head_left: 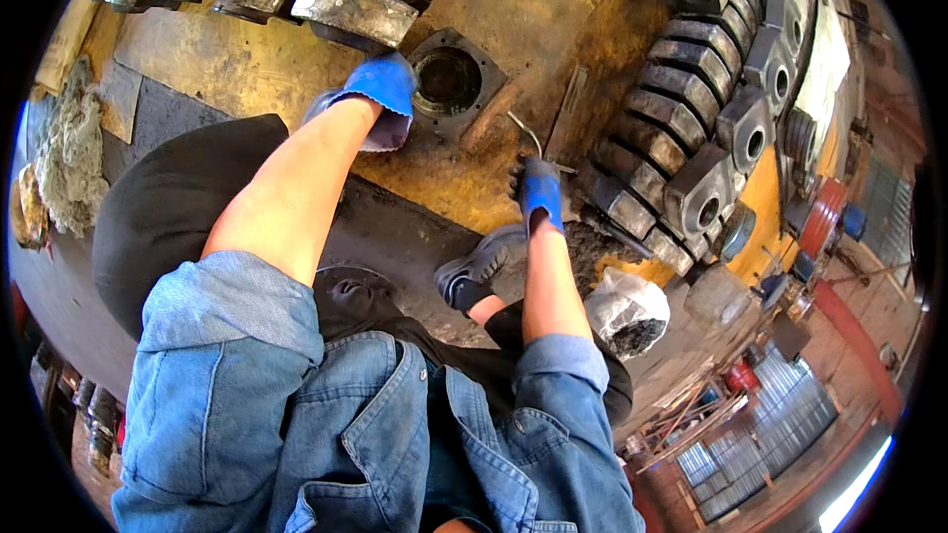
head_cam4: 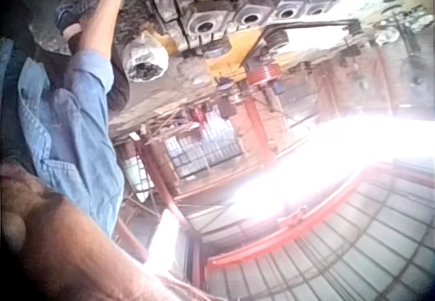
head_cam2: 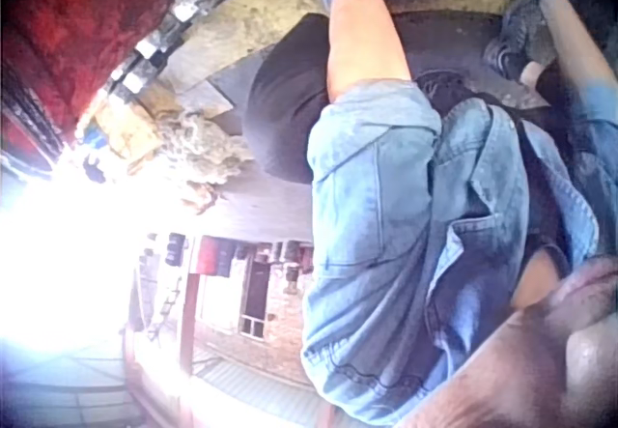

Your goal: The person sits on the floor and uses a metal file to scrape and clean the inner surface of a metal ring. They repeatedly dip the ring into a red bucket, likely containing a cleaning solution, and continue filing the surface. The person also uses a small metal rod to clean the inside of the ring.

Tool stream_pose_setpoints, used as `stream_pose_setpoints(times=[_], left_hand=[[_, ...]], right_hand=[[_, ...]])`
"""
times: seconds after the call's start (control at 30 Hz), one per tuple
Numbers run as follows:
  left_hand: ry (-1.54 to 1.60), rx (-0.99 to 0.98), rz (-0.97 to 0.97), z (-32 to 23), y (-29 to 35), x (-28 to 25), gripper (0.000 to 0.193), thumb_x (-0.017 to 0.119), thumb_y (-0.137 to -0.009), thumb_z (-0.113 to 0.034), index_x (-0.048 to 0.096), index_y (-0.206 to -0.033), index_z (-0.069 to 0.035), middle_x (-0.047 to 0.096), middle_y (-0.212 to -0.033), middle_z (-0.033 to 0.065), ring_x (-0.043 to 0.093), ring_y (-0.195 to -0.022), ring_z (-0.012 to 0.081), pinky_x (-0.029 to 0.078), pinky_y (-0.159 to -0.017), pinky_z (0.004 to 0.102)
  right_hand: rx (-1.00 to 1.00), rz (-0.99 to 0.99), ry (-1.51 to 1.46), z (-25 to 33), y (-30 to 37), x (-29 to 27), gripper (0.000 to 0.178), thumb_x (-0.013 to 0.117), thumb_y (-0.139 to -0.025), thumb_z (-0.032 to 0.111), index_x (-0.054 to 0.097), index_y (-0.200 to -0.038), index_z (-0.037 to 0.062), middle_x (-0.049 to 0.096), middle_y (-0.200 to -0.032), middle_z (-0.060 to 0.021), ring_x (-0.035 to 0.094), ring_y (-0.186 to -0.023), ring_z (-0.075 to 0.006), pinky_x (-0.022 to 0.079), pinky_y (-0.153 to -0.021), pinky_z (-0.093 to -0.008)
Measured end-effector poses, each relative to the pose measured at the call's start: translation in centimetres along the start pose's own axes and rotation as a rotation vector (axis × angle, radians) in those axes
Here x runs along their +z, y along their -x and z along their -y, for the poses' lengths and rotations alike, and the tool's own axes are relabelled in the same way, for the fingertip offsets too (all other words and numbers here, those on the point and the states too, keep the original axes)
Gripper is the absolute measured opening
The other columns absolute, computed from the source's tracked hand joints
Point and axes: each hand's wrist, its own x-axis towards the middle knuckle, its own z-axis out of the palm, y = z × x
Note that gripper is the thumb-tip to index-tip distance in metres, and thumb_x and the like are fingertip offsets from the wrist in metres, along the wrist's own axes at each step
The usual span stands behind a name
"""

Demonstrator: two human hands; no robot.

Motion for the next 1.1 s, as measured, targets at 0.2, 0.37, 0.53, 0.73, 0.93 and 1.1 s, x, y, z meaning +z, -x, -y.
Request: stream_pose_setpoints(times=[0.2, 0.37, 0.53, 0.73, 0.93, 1.1], left_hand=[[0.116, -0.088, 0.006, -2.8, 1.5, -2.7, 0.032, 0.057, -0.079, -0.023, 0.067, -0.101, -0.002, 0.061, -0.111, 0.0240, 0.059, -0.104, 0.0373, 0.048, -0.089, 0.0421], [0.092, -0.109, 0.000, -0.4, 1.9, -1.4, 0.034, 0.058, -0.079, -0.023, 0.066, -0.105, -0.004, 0.060, -0.113, 0.0221, 0.059, -0.105, 0.0366, 0.048, -0.088, 0.0430], [0.037, -0.035, 0.082, -4.6, 2.2, -3.1, 0.034, 0.056, -0.081, -0.025, 0.065, -0.107, -0.005, 0.059, -0.116, 0.0213, 0.056, -0.110, 0.0369, 0.046, -0.093, 0.0427], [0.168, -0.137, -0.002, -2.4, 1.2, -0.9, 0.034, 0.057, -0.079, -0.024, 0.066, -0.105, -0.005, 0.059, -0.114, 0.0250, 0.057, -0.109, 0.0370, 0.046, -0.093, 0.0428], [-0.052, 0.015, 0.051, -1.2, 0.0, -0.6, 0.032, 0.058, -0.078, -0.021, 0.066, -0.103, -0.003, 0.060, -0.112, 0.0236, 0.058, -0.108, 0.0368, 0.047, -0.090, 0.0435], [0.140, -0.106, -0.016, -1.4, 0.7, -0.1, 0.032, 0.056, -0.079, -0.021, 0.066, -0.103, -0.003, 0.060, -0.112, 0.0246, 0.058, -0.106, 0.0379, 0.047, -0.090, 0.0433]], right_hand=[[-0.328, 0.005, 0.384, 1.5, 0.2, 3.9, 0.026, 0.048, -0.088, 0.024, 0.063, -0.088, 0.0028, 0.061, -0.065, -0.0095, 0.054, -0.048, -0.0227, 0.043, -0.044, -0.0356], [-0.106, 0.032, 0.099, 2.3, 3.2, 4.0, 0.023, 0.048, -0.088, 0.022, 0.063, -0.088, 0.0037, 0.060, -0.064, -0.0095, 0.052, -0.046, -0.0197, 0.041, -0.043, -0.0337], [-0.254, -0.038, 0.213, 0.7, 0.6, -0.2, 0.025, 0.049, -0.088, 0.025, 0.061, -0.085, 0.0033, 0.058, -0.062, -0.0106, 0.054, -0.048, -0.0209, 0.043, -0.044, -0.0355], [-0.185, 0.116, 0.185, 2.0, 0.8, 2.1, 0.025, 0.049, -0.088, 0.026, 0.060, -0.090, 0.0045, 0.061, -0.067, -0.0102, 0.054, -0.049, -0.0208, 0.041, -0.043, -0.0351], [-0.297, -0.013, 0.448, 1.0, 0.1, 0.9, 0.020, 0.049, -0.087, 0.021, 0.059, -0.081, 0.0046, 0.059, -0.065, -0.0139, 0.056, -0.054, -0.0255, 0.044, -0.049, -0.0413], [-0.400, 0.150, 0.511, 2.7, 1.3, 4.2, 0.027, 0.048, -0.087, 0.018, 0.065, -0.079, -0.0013, 0.064, -0.069, -0.0172, 0.063, -0.057, -0.0231, 0.049, -0.050, -0.0369]])
